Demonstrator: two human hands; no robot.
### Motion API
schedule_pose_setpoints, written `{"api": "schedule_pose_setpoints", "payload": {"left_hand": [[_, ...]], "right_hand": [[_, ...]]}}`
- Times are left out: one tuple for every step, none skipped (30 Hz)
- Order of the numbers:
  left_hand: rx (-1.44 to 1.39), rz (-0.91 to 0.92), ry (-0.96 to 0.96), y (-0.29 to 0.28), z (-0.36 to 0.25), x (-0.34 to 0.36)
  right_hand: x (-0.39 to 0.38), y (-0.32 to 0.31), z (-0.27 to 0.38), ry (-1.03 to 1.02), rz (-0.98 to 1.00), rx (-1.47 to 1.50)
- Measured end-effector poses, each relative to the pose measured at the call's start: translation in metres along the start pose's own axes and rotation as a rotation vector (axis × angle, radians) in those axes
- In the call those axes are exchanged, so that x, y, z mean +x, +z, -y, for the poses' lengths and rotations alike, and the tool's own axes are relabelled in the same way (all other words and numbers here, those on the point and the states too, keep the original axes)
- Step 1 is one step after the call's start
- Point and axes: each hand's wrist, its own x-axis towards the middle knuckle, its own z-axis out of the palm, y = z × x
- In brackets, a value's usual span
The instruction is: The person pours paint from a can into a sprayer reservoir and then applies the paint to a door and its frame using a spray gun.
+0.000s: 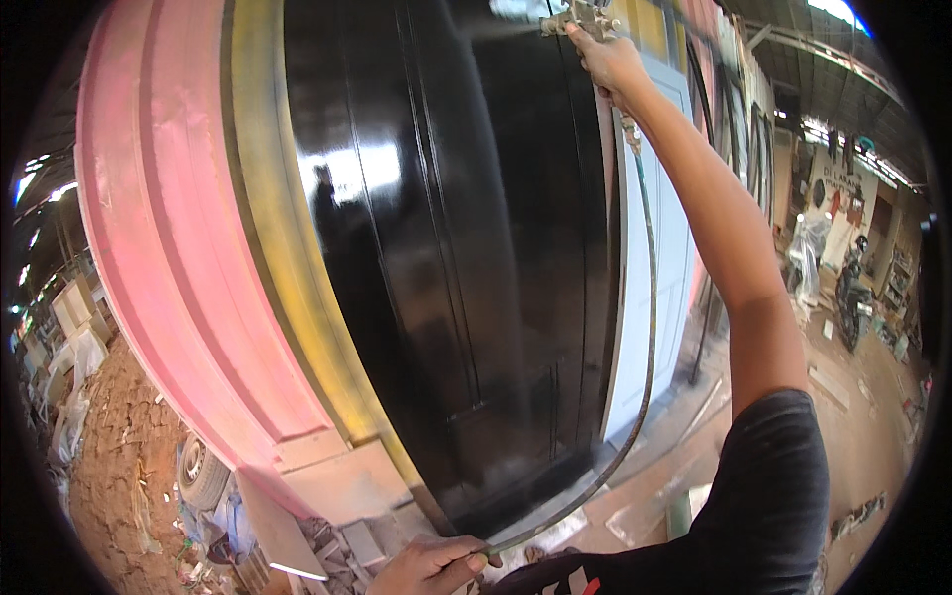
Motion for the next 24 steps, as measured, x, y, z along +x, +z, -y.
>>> {"api": "schedule_pose_setpoints", "payload": {"left_hand": [[0.041,-0.006,-0.025,0.004,0.002,-0.013],[0.027,0.043,-0.046,0.005,-0.002,-0.020],[0.006,0.103,-0.054,0.003,-0.011,-0.020],[-0.015,0.160,-0.064,0.001,-0.020,-0.018],[-0.020,0.292,-0.184,-0.003,-0.030,-0.016],[-0.087,0.334,-0.126,-0.001,-0.024,-0.021],[-0.154,0.372,-0.069,0.004,-0.010,-0.023],[-0.211,0.402,-0.019,0.005,-0.005,-0.028],[-0.179,0.425,-0.013,0.007,-0.004,-0.033],[-0.183,0.450,-0.035,0.007,-0.009,-0.035],[-0.190,0.475,-0.061,0.005,-0.017,-0.035],[-0.191,0.496,-0.096,0.005,-0.021,-0.037],[-0.194,0.467,-0.061,0.009,-0.022,-0.039],[-0.204,0.478,-0.041,0.013,-0.017,-0.041],[-0.213,0.481,-0.022,0.018,-0.008,-0.045],[-0.221,0.483,-0.002,0.022,-0.003,-0.047],[-0.230,0.502,-0.047,0.023,-0.011,-0.041],[-0.235,0.516,-0.075,0.025,-0.010,-0.041],[-0.242,0.531,-0.102,0.028,-0.008,-0.040],[-0.247,0.546,-0.132,0.030,-0.009,-0.042],[-0.278,0.514,-0.146,0.036,-0.005,-0.044],[-0.287,0.536,-0.156,0.039,-0.001,-0.043],[-0.288,0.552,-0.167,0.042,0.003,-0.042],[-0.291,0.568,-0.179,0.046,0.007,-0.040]], "right_hand": [[-0.030,-0.003,-0.005,0.047,0.027,-0.007],[-0.058,-0.007,-0.015,0.097,0.050,-0.024],[-0.077,-0.015,-0.029,0.097,0.037,-0.051],[-0.096,-0.021,-0.045,0.097,0.026,-0.075],[-0.115,-0.029,-0.062,0.101,0.016,-0.093],[-0.139,-0.033,-0.069,0.096,0.023,-0.121],[-0.164,-0.037,-0.075,0.089,0.031,-0.146],[-0.181,-0.039,-0.081,0.086,0.039,-0.157],[-0.195,-0.043,-0.098,0.093,0.072,-0.156],[-0.210,-0.049,-0.111,0.112,0.085,-0.161],[-0.231,-0.054,-0.119,0.135,0.101,-0.165],[-0.253,-0.056,-0.129,0.162,0.120,-0.160],[-0.271,-0.057,-0.146,0.156,0.140,-0.153],[-0.292,-0.058,-0.160,0.205,0.146,-0.144],[-0.315,-0.057,-0.171,0.251,0.154,-0.131],[-0.335,-0.057,-0.182,0.296,0.162,-0.118],[-0.353,-0.067,-0.196,0.329,0.176,-0.143],[-0.373,-0.069,-0.207,0.358,0.195,-0.160],[-0.391,-0.071,-0.218,0.388,0.215,-0.178],[-0.408,-0.073,-0.227,0.418,0.237,-0.194],[-0.427,-0.073,-0.240,0.434,0.233,-0.207],[-0.444,-0.073,-0.247,0.446,0.238,-0.222],[-0.463,-0.069,-0.251,0.453,0.242,-0.228],[-0.480,-0.066,-0.258,0.461,0.247,-0.234]]}}
